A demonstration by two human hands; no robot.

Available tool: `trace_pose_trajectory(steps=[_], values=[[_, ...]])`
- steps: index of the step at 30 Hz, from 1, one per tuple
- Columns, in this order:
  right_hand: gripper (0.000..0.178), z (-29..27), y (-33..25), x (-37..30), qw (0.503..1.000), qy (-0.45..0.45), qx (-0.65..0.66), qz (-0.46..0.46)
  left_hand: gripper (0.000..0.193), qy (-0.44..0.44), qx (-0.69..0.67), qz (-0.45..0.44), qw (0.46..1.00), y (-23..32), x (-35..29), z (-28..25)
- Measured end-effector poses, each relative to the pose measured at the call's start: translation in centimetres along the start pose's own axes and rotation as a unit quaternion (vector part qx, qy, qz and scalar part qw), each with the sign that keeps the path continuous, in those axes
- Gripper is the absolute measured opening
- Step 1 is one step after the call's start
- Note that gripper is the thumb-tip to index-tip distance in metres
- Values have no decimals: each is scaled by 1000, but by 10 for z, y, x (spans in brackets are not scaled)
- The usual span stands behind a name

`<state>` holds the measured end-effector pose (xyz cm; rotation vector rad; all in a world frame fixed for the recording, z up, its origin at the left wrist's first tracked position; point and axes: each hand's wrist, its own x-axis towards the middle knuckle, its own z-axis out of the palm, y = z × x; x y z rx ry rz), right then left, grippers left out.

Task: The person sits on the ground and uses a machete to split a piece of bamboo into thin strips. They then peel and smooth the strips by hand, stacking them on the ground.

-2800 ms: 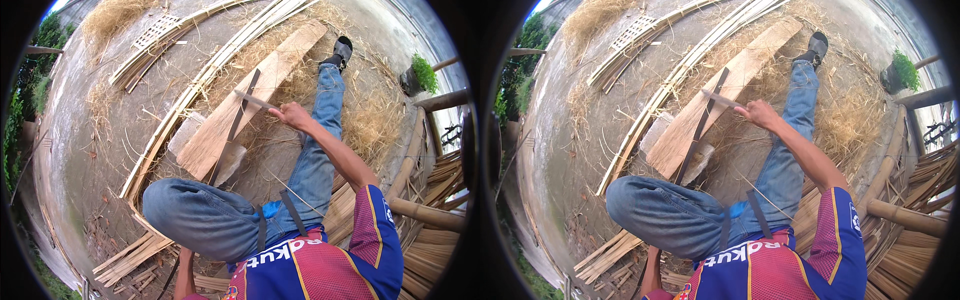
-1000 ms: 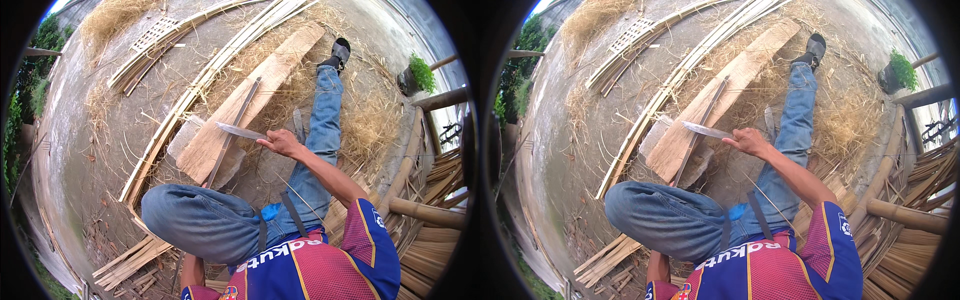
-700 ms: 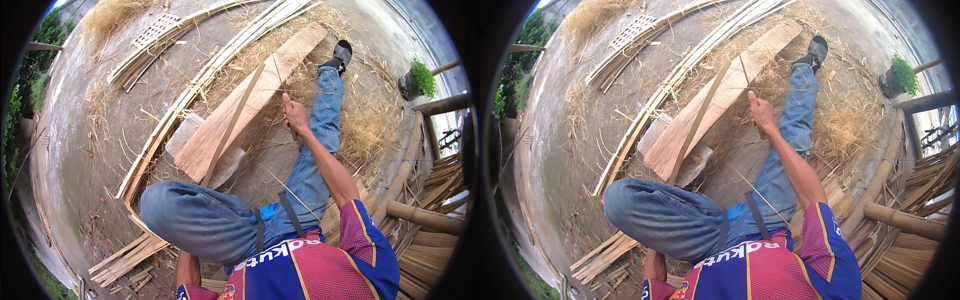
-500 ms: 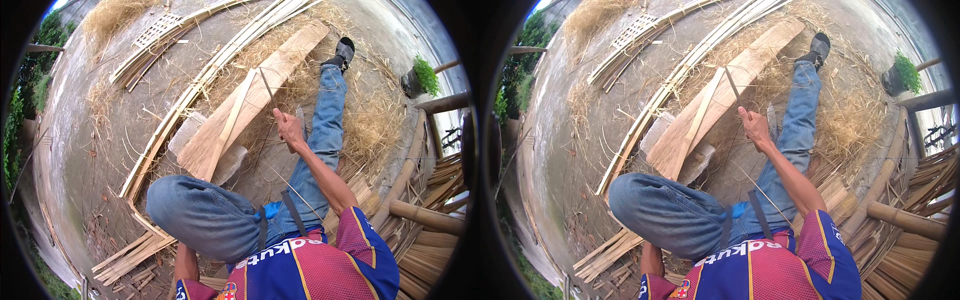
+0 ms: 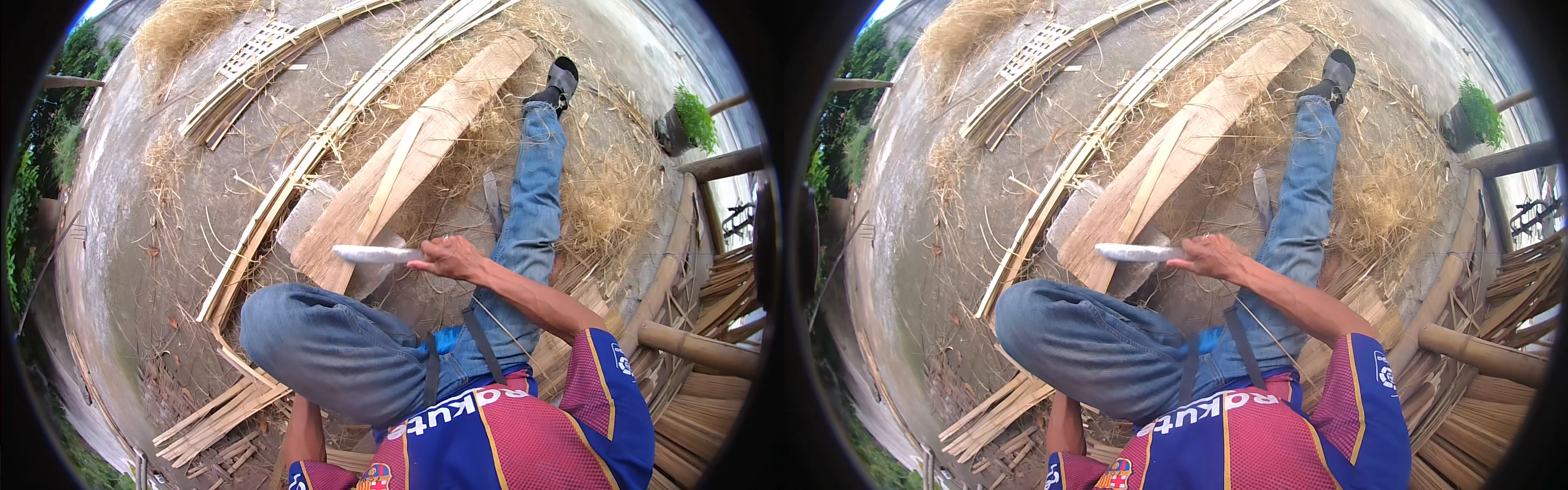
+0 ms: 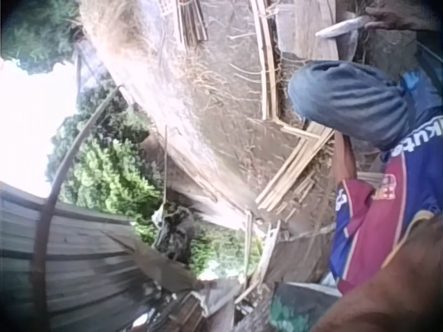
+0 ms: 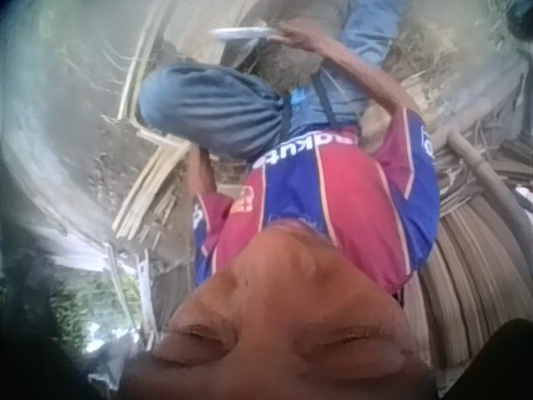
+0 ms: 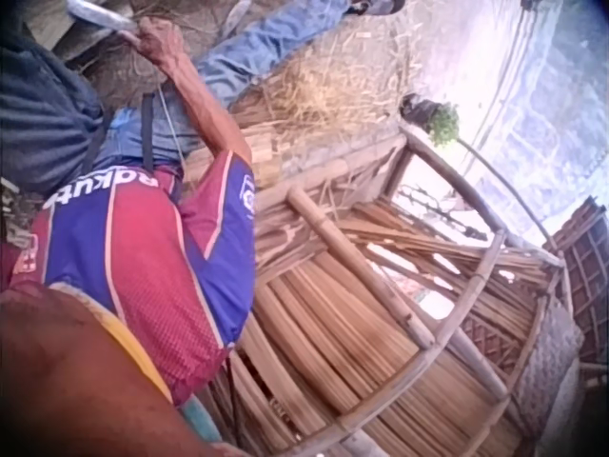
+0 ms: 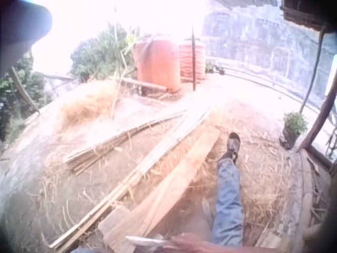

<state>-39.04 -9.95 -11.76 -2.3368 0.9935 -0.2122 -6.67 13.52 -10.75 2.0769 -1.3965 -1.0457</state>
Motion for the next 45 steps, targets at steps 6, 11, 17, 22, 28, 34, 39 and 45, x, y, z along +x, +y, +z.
trace_pose_trajectory(steps=[6,11,17,22,28,34,39,45], values=[[66,-13,34,37,997,41,24,66,35,7,-2,-16,1000,-12,-14,-6],[77,-43,95,53,961,146,6,235,35,11,-11,-31,999,-17,-26,-11],[78,-51,84,40,955,95,80,271,35,8,-16,-40,999,-24,-30,-17],[73,3,2,-16,996,-49,23,65,34,12,-18,-57,998,-30,-40,-24],[72,-35,73,27,971,70,43,224,34,11,-20,-58,998,-34,-44,-30],[72,-37,90,25,944,112,55,306,34,10,-45,-74,996,-42,-53,-34],[80,-19,66,8,977,109,-45,179,34,1,-145,-124,982,-47,-66,-49],[75,-35,81,26,931,149,26,334,34,-50,-162,-107,980,-12,-46,-96]])
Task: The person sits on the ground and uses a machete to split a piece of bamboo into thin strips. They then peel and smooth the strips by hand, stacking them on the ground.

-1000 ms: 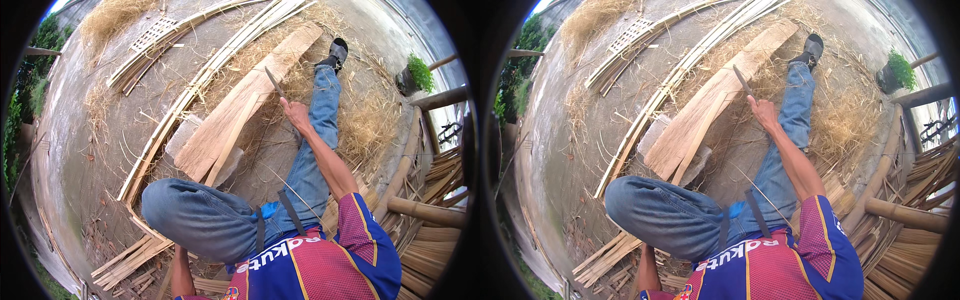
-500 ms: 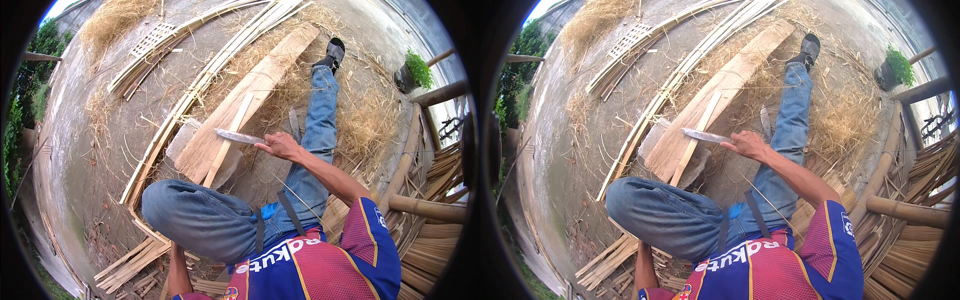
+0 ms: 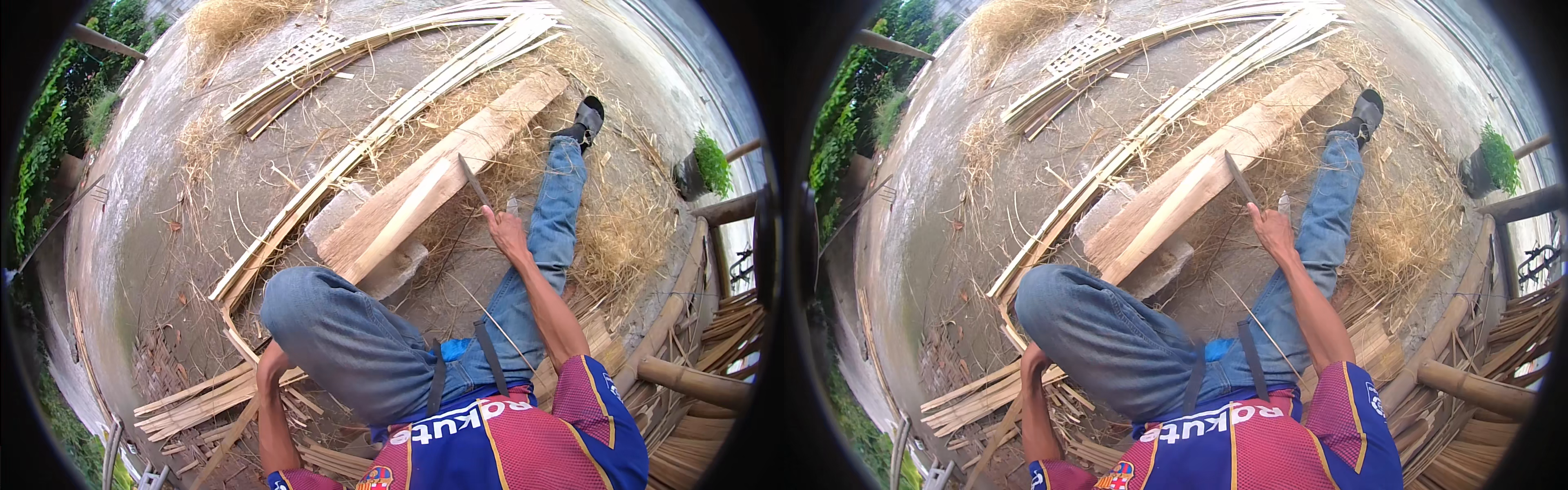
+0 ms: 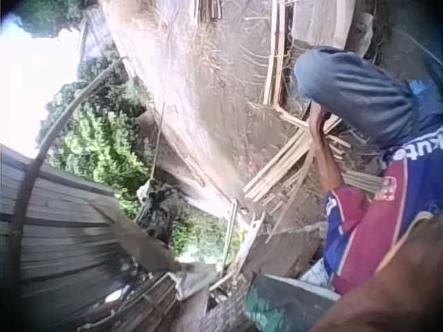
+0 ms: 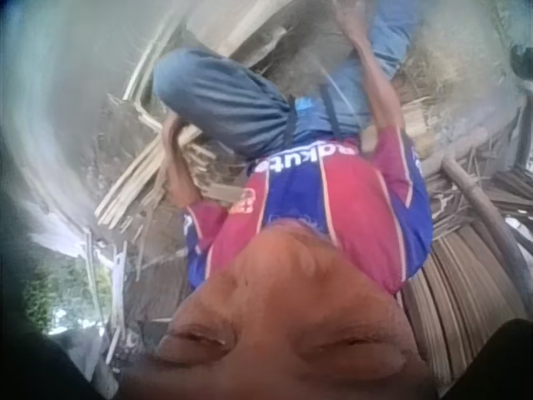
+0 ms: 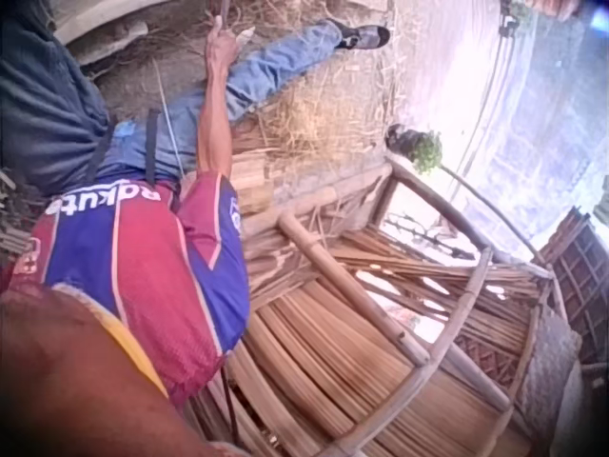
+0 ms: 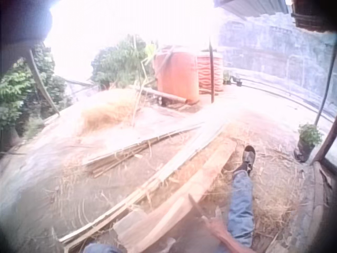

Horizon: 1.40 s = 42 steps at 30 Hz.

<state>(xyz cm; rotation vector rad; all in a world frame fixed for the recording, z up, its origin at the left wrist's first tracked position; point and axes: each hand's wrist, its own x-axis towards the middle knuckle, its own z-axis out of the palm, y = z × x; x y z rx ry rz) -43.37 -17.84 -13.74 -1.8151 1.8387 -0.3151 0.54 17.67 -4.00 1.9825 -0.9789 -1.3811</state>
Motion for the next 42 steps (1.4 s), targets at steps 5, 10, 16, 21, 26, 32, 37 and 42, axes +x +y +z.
trace_pose_trajectory(steps=[5,10,16,21,26,32,37,42], values=[[72,6,14,-12,997,55,-7,-62,38,-23,128,75,989,62,23,-2],[74,14,32,-14,997,29,-16,-65,32,-17,87,-7,996,77,26,18],[74,13,34,-11,990,70,-16,-120,44,-19,226,-21,974,32,7,-13],[73,2,21,-16,997,22,-31,-67,58,-8,185,-173,967,-81,-54,-95],[73,9,22,-12,992,62,-25,-104,44,384,457,-275,753,-230,-136,-94],[74,8,17,-13,998,22,-17,-62,43,440,-167,-201,859,-224,-95,40],[74,8,28,-18,995,34,-4,-89,43,530,-35,-211,821,-147,-50,153],[63,10,24,-35,993,42,-44,-100,31,637,-6,-178,750,-174,-44,144]])
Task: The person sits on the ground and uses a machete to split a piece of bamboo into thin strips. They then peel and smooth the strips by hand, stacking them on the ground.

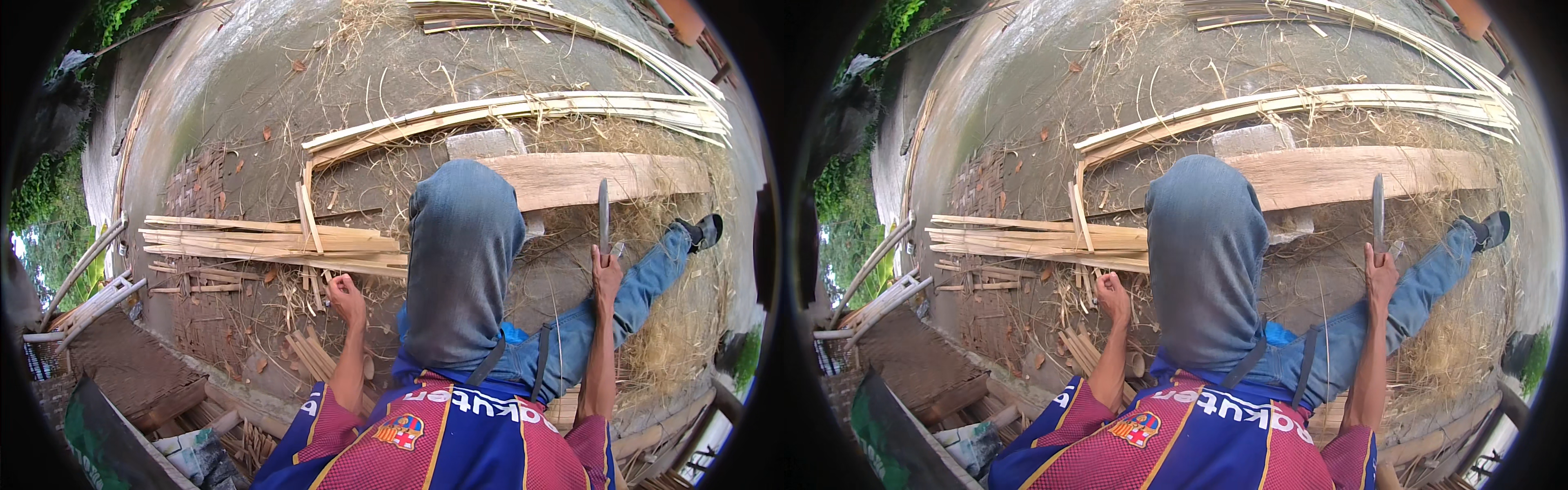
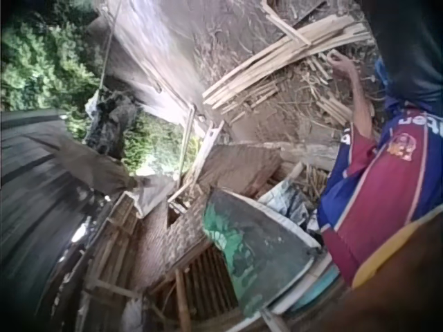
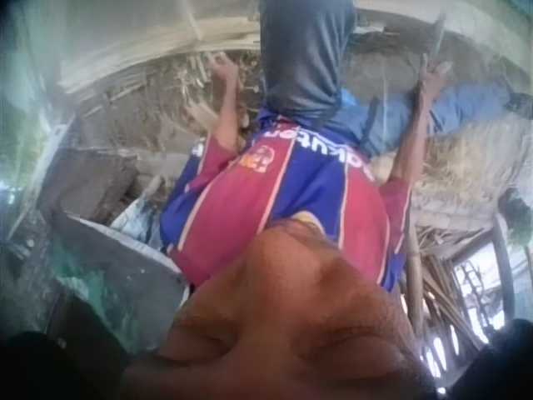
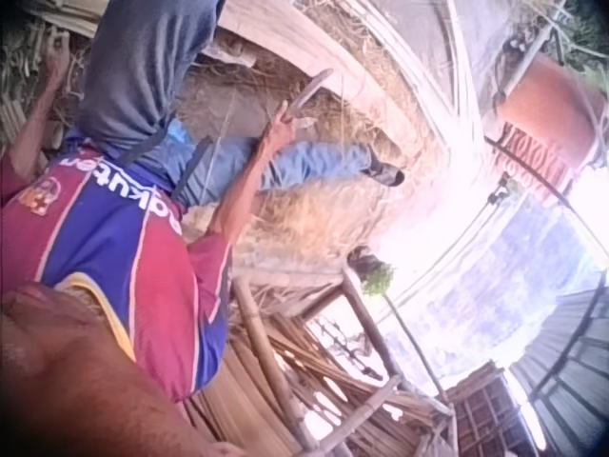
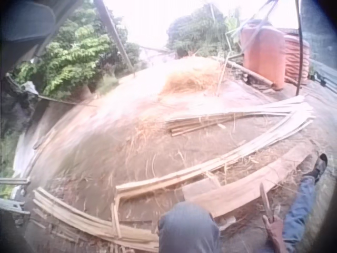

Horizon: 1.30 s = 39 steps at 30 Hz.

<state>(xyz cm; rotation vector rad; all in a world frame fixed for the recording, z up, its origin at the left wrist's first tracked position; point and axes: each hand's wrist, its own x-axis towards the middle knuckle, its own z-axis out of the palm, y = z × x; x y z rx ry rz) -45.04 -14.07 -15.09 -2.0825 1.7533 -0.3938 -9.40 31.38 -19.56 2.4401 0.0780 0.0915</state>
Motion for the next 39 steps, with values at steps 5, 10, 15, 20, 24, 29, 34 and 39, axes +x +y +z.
trace_pose_trajectory(steps=[5,10,15,20,24,29,34,39], values=[[49,9,-6,-6,1000,-19,22,10,31,107,42,-47,992,-29,59,-14],[47,14,-6,-13,998,4,48,33,55,44,223,93,969,8,136,-29],[46,11,-14,-20,991,56,100,69,92,2,244,48,968,-46,235,-46],[49,33,20,-15,976,161,101,107,106,-104,234,-132,958,-80,263,-23],[46,61,51,-6,973,74,137,172,66,-51,290,32,955,-104,244,-32],[45,78,57,-13,960,26,191,205,31,-90,238,87,963,-68,214,-35],[55,50,-3,-38,957,-141,177,183,35,21,33,200,979,-9,183,1],[53,44,-4,-51,968,-158,148,124,33,-168,-231,254,924,190,128,44]])
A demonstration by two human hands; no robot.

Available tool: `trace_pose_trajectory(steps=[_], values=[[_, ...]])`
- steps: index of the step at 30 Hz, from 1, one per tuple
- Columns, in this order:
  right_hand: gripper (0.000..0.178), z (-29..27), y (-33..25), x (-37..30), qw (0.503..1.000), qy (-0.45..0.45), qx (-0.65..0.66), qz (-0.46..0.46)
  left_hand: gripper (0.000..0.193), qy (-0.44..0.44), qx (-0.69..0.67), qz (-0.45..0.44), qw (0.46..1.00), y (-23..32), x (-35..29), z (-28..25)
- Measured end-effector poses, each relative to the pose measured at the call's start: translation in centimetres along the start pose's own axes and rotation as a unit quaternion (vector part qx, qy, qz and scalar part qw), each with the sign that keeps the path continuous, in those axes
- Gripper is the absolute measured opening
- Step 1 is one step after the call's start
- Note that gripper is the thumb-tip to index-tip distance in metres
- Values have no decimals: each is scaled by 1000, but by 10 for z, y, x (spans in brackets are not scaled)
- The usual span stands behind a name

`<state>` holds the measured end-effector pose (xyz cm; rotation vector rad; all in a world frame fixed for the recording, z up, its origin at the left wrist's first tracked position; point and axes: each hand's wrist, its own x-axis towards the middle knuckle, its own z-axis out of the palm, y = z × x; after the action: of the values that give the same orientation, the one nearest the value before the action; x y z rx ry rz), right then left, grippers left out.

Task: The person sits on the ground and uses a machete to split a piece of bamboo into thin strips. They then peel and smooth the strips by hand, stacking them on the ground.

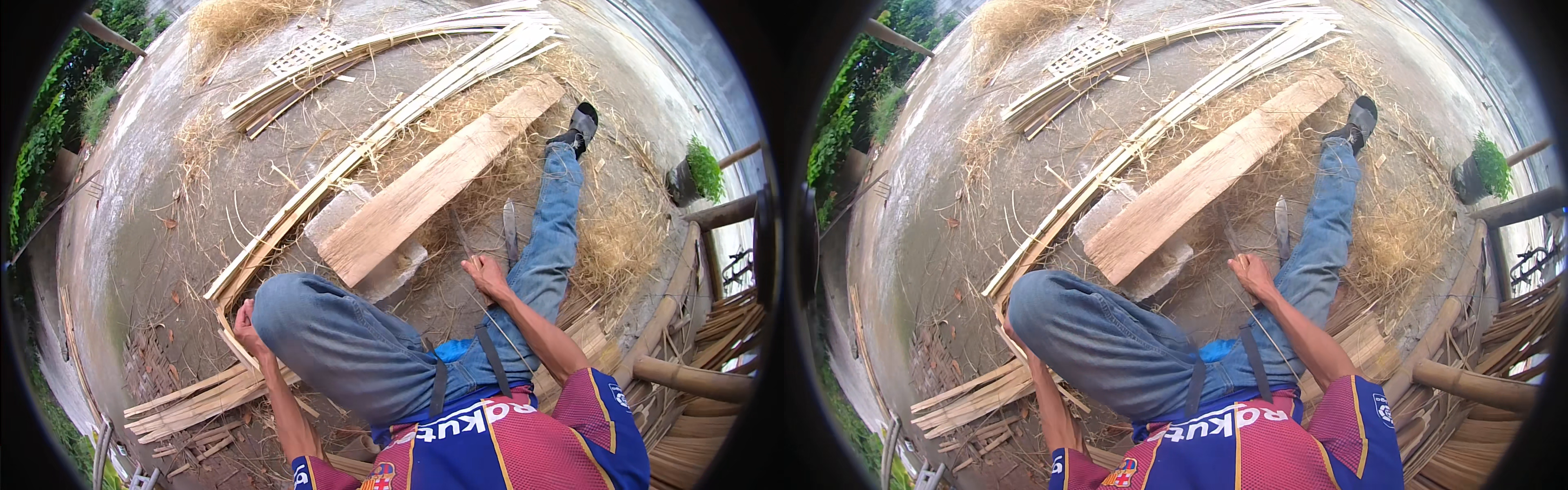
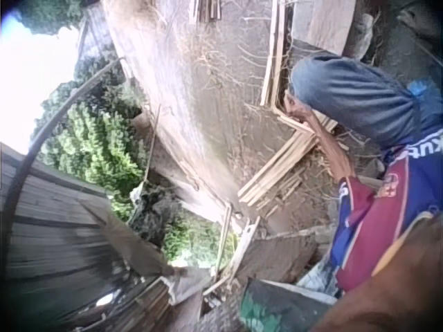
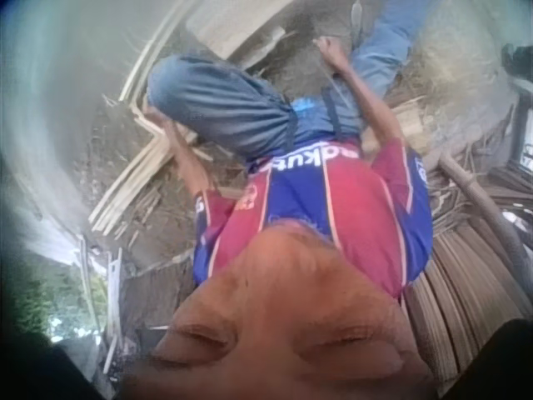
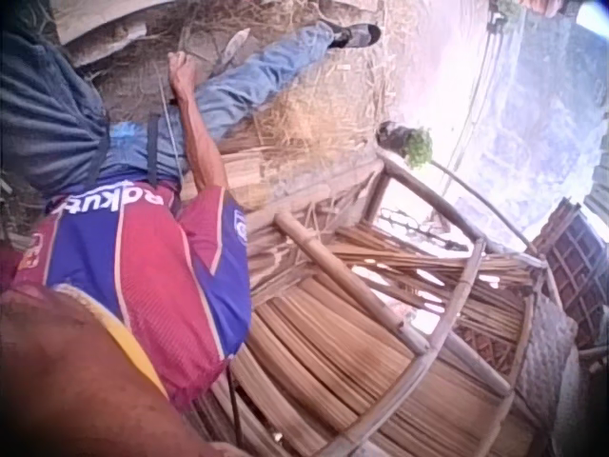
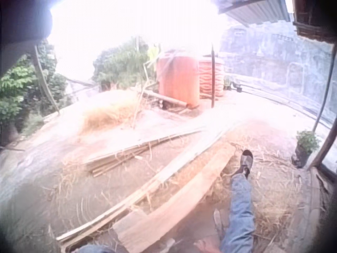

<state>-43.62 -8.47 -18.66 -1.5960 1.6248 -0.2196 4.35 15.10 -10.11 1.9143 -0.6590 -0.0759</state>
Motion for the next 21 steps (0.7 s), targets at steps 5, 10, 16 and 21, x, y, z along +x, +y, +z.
trace_pose_trajectory(steps=[5,10,16,21], values=[[53,-11,-22,-11,997,-64,38,9,47,-174,-36,26,984,166,104,34],[44,-9,-13,6,960,92,260,43,44,-295,55,174,938,303,156,94],[44,-16,18,35,798,223,543,137,41,-464,239,157,838,271,137,184],[46,-30,-18,5,857,113,500,62,57,-693,528,-4,491,188,129,201]])
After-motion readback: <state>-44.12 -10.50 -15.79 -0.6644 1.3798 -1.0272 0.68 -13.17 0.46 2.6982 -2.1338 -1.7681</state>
